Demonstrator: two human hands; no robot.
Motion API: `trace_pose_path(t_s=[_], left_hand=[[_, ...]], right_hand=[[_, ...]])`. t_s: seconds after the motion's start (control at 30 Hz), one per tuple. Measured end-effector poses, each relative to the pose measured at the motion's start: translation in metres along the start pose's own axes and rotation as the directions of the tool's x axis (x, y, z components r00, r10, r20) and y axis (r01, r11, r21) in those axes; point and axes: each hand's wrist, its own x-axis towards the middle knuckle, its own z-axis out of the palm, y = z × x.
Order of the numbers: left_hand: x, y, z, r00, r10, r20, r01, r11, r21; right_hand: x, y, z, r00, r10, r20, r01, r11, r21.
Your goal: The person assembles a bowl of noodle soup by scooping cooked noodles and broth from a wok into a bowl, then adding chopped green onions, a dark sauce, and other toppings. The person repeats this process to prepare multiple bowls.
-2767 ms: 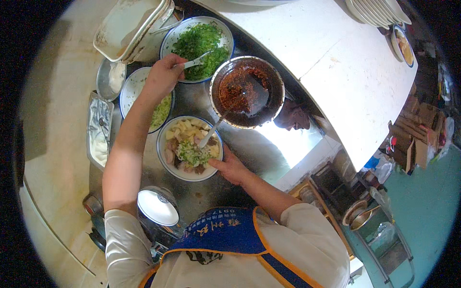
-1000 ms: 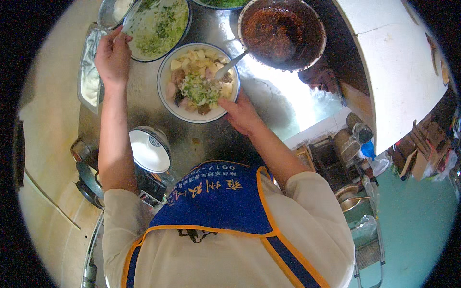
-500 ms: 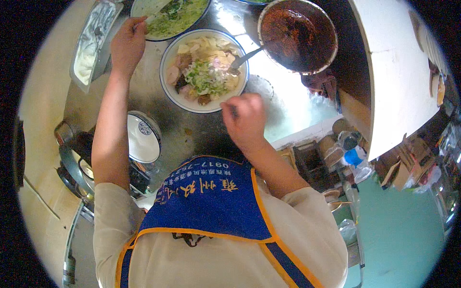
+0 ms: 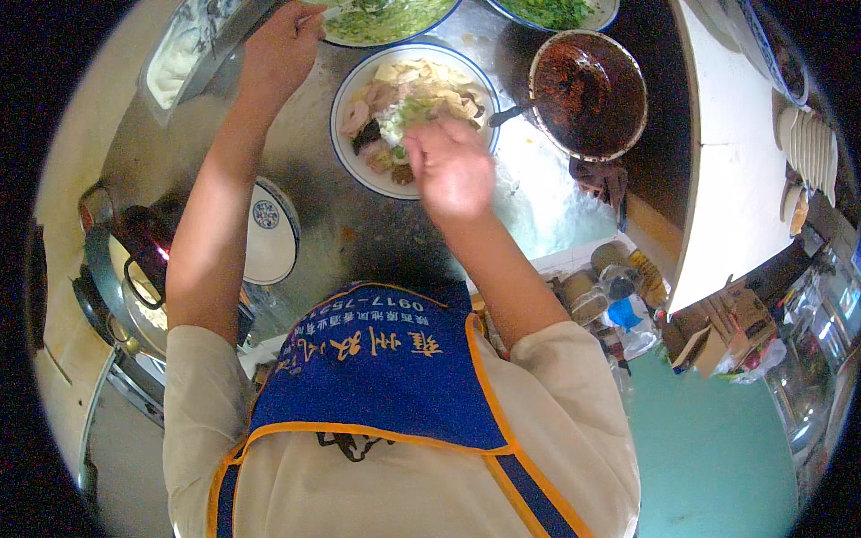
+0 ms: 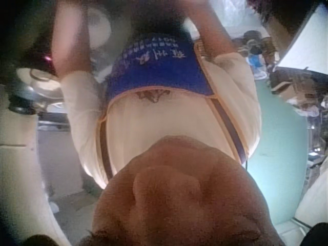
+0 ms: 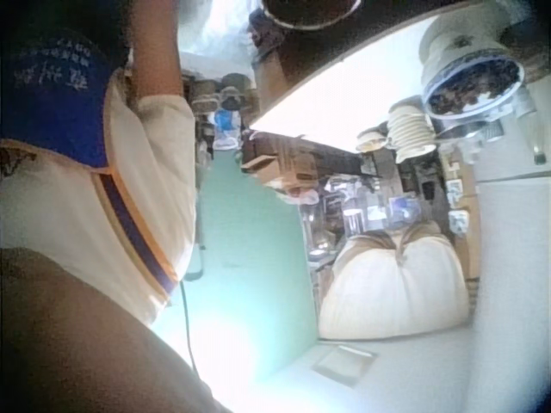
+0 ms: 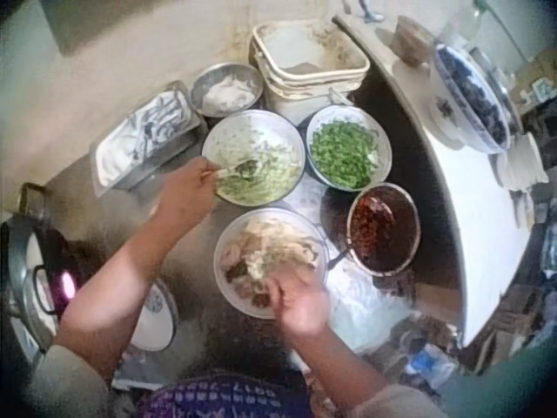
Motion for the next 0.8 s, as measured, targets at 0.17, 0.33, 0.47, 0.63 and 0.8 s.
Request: trace_pose_path(t_s=[0.17,0.33,0.47,0.63,0.8], left_hand=[[-0.002,-0.002,0.002,0.998,-0.059,0.011,0.059,0.998,0.016],[-0.002,0.004,0.000,0.999,-0.052,0.013,0.052,0.998,0.035],[-0.002,0.008,-0.004,0.990,-0.124,0.063,0.123,0.992,0.020],[-0.001,0.002,-0.005,0.997,-0.067,0.048,0.065,0.997,0.031],[0.001,-0.009,0.003,0.999,-0.001,0.033,0.002,1.000,-0.028]], right_hand=[[-0.013,0.002,-0.012,0.988,0.056,0.147,-0.056,0.998,0.000],[-0.018,-0.003,0.002,0.953,0.028,0.301,0.023,0.986,-0.167],[-0.017,0.000,0.011,0.935,0.034,0.353,0.045,0.976,-0.213],[-0.008,-0.008,0.002,0.930,0.127,0.346,-0.070,0.983,-0.171],[0.013,-0.030,-0.053,0.987,0.076,0.141,-0.077,0.997,-0.003]])
